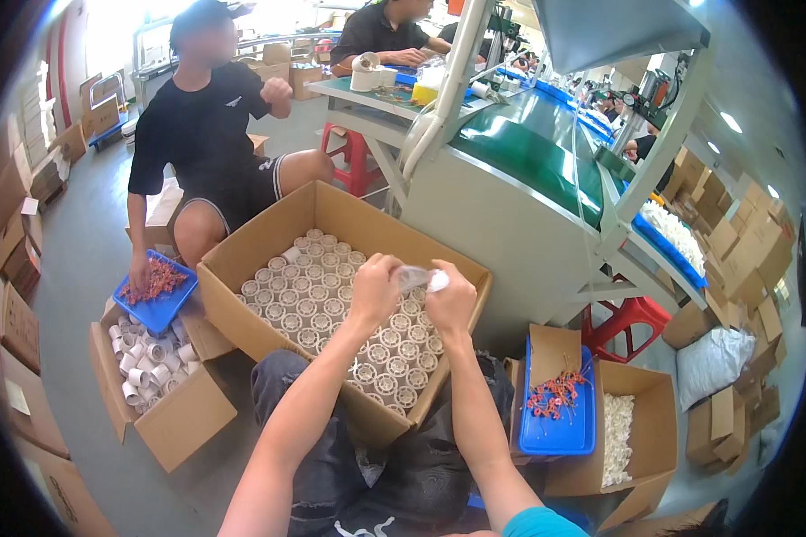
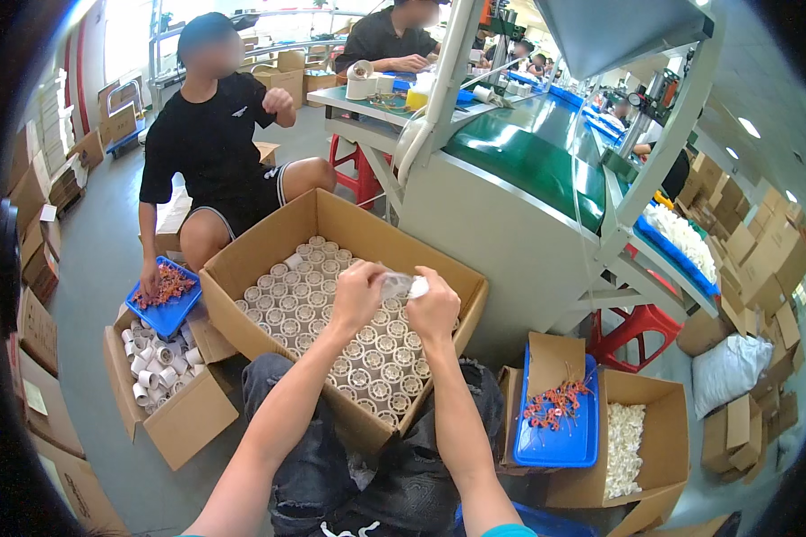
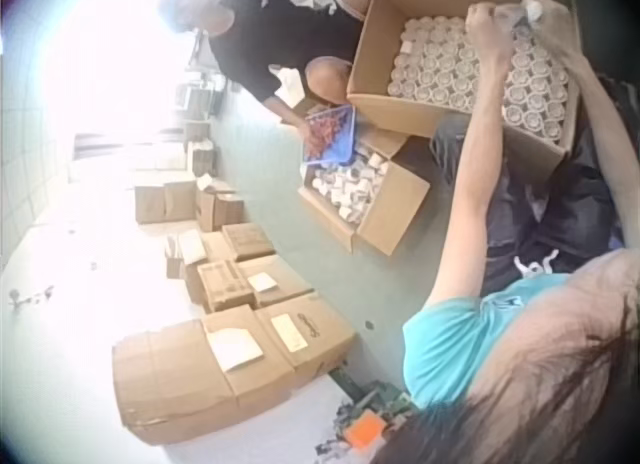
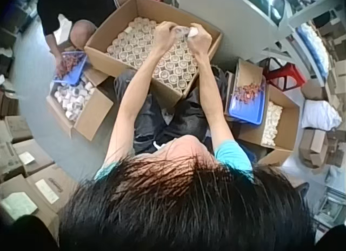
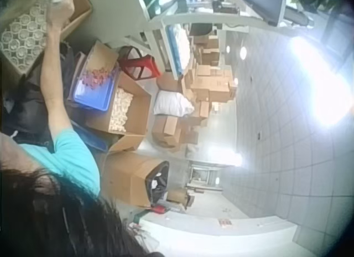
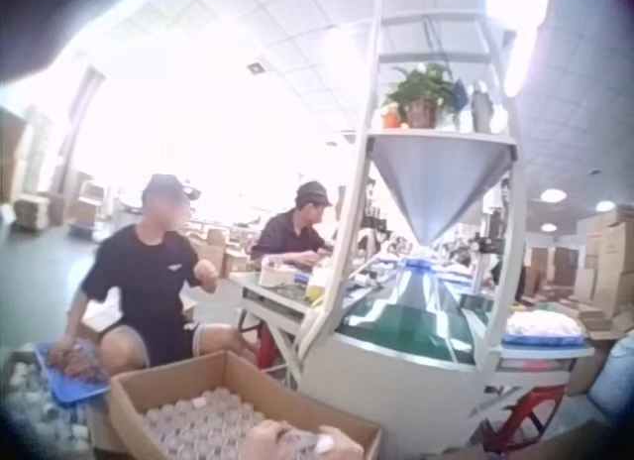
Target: Assembling small electronic components by inserting red wires/parts into white cylindrical housings and organizing them in boxes.
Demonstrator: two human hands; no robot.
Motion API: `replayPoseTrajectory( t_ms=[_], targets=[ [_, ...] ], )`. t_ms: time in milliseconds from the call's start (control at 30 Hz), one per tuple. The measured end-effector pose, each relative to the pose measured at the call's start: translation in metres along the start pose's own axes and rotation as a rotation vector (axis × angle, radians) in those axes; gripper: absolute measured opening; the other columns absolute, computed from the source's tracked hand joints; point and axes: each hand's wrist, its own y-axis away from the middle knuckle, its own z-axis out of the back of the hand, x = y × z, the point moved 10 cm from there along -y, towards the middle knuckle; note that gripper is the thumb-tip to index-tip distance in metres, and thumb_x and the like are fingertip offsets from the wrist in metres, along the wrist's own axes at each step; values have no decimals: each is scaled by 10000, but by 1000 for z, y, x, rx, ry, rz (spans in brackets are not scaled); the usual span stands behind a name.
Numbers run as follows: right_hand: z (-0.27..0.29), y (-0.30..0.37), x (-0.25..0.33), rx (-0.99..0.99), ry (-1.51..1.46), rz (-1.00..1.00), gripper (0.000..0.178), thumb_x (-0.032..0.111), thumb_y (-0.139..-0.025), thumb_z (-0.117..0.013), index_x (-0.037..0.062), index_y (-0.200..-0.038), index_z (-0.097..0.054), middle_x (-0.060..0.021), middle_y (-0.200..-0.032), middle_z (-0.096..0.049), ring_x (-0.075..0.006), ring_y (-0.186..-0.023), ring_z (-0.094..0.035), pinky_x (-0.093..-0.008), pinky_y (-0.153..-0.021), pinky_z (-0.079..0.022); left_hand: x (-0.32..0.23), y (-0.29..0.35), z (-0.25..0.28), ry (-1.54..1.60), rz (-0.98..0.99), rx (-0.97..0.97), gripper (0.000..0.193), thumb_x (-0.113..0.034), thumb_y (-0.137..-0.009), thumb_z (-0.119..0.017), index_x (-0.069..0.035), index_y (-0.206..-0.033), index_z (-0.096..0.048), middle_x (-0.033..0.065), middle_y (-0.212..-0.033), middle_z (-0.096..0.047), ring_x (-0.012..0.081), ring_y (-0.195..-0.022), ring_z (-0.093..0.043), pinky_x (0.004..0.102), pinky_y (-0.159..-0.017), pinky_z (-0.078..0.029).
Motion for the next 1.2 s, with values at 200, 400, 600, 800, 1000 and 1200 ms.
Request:
replayPoseTrajectory(
  t_ms=[200, 400, 600, 800, 1000, 1200],
  targets=[
    [-1, 4, -8, 52, -849, -298, 115, 56, -876, -698, -6, -973, -695, -15, -831, -674, -87, -750, -620, -243, -668, -497, 14, 0, 34, 132, 143, -279, 92, -47, -853, -663, -7, -931, -687, 115, -919, -602, 265, -747, -636, 383, -683, -509],
    [-52, 22, 12, 425, -1185, -540, 253, 241, -939, -671, 36, -1086, -694, 17, -815, -643, -61, -649, -567, -225, -545, -447, 11, 0, 28, 213, 161, -267, 112, -80, -847, -692, -15, -926, -737, 116, -804, -619, 230, -689, -619, 350, -663, -492],
    [-69, 32, -3, 521, -1310, -704, 511, 485, -960, -581, 62, -1240, -635, 21, -771, -602, -61, -591, -543, -236, -466, -423, 22, 1, 19, 436, 236, -256, 131, -139, -873, -698, -70, -953, -776, 93, -725, -607, 162, -646, -566, 300, -611, -440],
    [-70, 32, 10, 546, -1471, -761, 706, 650, -932, -429, 82, -1335, -543, 48, -726, -533, -62, -565, -504, -237, -459, -414, 16, 2, 15, 369, 267, -181, 152, -163, -894, -686, -72, -979, -773, 81, -728, -602, 153, -641, -550, 299, -612, -428],
    [-83, 41, -11, 533, -1216, -722, 659, 667, -937, -418, 44, -1064, -594, 15, -812, -588, -73, -676, -556, -246, -526, -438, -8, 3, 11, 442, 121, -177, 160, -118, -882, -692, -26, -996, -756, 86, -753, -612, 160, -648, -553, 309, -615, -442],
    [-84, 44, -4, 493, -1149, -738, 713, 702, -937, -339, 55, -1110, -585, 0, -847, -600, -87, -712, -579, -270, -566, -475, -2, 8, -1, 501, 196, -122, 170, -90, -872, -691, -2, -1009, -741, 99, -783, -632, 170, -683, -590, 304, -631, -462]
  ],
)
